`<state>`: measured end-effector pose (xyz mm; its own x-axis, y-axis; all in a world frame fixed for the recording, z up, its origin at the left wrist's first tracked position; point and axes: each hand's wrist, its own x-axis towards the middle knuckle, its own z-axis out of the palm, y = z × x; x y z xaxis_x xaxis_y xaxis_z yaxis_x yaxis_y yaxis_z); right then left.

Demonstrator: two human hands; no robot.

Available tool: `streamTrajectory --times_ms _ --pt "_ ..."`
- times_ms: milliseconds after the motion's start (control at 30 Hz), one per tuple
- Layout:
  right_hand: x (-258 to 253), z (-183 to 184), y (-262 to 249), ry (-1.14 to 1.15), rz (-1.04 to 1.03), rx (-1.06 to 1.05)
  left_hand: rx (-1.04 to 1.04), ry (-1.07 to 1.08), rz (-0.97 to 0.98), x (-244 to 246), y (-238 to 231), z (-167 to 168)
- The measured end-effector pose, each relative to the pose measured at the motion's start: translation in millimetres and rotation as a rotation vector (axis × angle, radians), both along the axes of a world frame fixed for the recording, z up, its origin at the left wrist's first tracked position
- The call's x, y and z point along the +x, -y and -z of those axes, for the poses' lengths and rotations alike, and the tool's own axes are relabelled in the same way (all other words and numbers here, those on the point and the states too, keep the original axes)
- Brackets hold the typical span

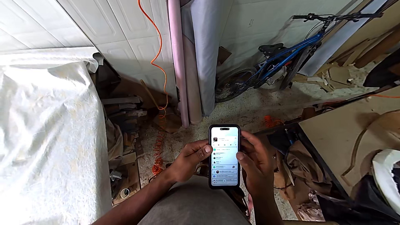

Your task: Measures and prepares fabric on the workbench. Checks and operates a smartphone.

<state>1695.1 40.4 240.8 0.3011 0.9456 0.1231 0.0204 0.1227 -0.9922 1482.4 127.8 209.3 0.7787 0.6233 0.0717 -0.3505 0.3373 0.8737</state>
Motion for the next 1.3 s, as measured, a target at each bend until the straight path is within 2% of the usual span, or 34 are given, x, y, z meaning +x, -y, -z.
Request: streamTrajectory --times_ms 833,1300 --pt "-6.5 -2.7 -8.0 0.009 -0.005 0.005 -0.008 0.013 -0.002 1.0 0.9 1.1" --pt "-16.4 -0.5 -8.1 0.028 0.092 0.035 0.063 -0.024 0.017 -3.5 5.0 0.5"
